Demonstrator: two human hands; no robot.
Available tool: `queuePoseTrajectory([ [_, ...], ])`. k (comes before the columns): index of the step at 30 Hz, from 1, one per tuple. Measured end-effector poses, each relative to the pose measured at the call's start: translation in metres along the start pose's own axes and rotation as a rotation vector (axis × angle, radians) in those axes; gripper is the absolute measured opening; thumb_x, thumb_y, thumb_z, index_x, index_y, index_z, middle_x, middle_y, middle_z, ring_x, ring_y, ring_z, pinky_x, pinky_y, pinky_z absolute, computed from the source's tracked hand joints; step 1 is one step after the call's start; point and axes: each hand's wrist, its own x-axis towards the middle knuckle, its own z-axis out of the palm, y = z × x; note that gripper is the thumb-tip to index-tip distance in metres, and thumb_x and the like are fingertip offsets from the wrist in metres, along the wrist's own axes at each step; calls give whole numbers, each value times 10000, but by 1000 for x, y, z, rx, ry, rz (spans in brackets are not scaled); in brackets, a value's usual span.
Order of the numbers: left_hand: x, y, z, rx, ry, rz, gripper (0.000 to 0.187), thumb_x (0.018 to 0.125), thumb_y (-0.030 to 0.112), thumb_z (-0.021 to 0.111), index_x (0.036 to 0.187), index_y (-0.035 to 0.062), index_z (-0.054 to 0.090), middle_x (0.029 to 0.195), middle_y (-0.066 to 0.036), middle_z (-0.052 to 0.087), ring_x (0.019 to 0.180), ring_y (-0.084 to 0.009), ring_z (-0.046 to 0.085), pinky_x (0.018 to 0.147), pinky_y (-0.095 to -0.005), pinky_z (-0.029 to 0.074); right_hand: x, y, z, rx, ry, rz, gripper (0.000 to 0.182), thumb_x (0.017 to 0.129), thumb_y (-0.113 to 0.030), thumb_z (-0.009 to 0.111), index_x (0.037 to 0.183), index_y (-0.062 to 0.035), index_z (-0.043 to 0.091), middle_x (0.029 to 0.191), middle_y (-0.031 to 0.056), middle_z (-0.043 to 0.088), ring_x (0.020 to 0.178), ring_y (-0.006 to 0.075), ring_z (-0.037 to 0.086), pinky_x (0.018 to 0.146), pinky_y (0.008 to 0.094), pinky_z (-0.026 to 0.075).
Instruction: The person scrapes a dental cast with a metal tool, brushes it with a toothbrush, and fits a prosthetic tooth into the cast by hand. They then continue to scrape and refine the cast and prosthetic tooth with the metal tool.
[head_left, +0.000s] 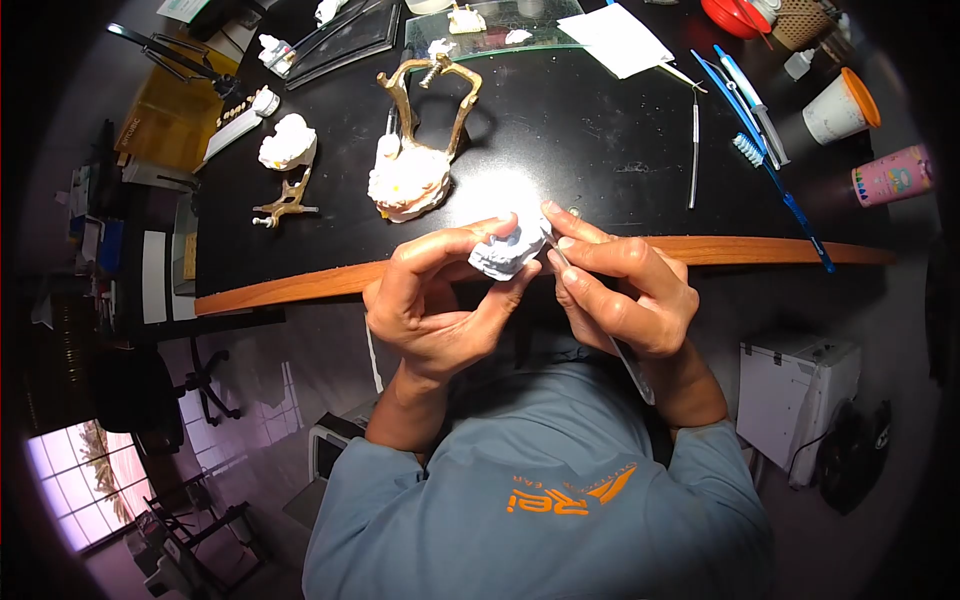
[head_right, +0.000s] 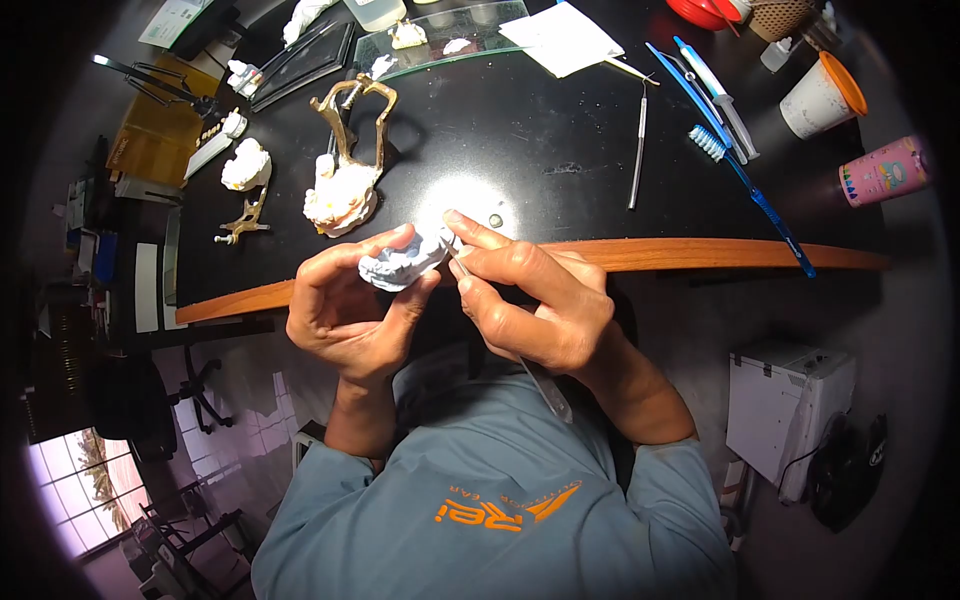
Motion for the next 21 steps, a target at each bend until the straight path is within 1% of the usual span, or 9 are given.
queuePoseTrajectory([
  [1,0,0,1,0,10,-7,489,806,-100,869,1197,-73,577,1140,-270,741,1109,-295,749,963,-399,631,0,0,1,-11,1,-7,182,789,135,807,842,15,681,950,160,725,1026,393,782,789,377,699],
  [4,4,-4,3,45,28,72,415,786,-115,873,1142,-121,659,1105,-266,761,968,-249,787,798,-300,673,0,2,1,6,-1,-3,179,786,134,808,832,17,683,939,160,722,1025,388,783,774,374,702],
  [7,6,-4,7,30,66,92,384,784,-114,873,1120,-127,688,1087,-248,771,930,-228,791,781,-284,669,0,3,2,-5,8,-7,175,782,132,810,825,17,686,930,158,719,1024,389,783,764,372,703],
  [10,5,-5,6,42,57,102,394,786,-108,876,1127,-122,681,1089,-249,771,942,-229,789,780,-282,668,-1,0,1,26,-7,43,268,768,165,826,947,9,701,920,172,706,949,375,791,884,467,677],
  [13,5,-8,5,50,47,132,404,791,-96,881,1137,-116,675,1092,-252,770,959,-233,787,787,-287,669,0,-2,1,42,6,61,266,776,162,824,945,3,694,917,161,706,994,399,784,916,499,662],
  [16,6,-6,5,66,42,146,405,797,-82,882,1142,-109,670,1094,-255,769,984,-247,784,799,-294,671,4,-1,2,39,26,65,170,807,111,805,823,-4,681,898,123,715,1035,386,782,988,590,613],
  [19,4,-8,5,73,43,166,407,803,-76,880,1147,-104,666,1092,-256,768,1004,-264,782,811,-303,672,3,-1,-3,36,-23,81,196,818,107,805,799,-27,662,870,92,703,1047,368,783,1128,744,414],
  [21,3,-9,5,62,50,170,406,807,-72,879,1149,-103,662,1090,-259,768,1014,-270,780,817,-308,672,3,-2,-4,59,-30,95,238,810,142,808,875,-43,673,896,104,699,1045,411,774,1159,774,337],
])
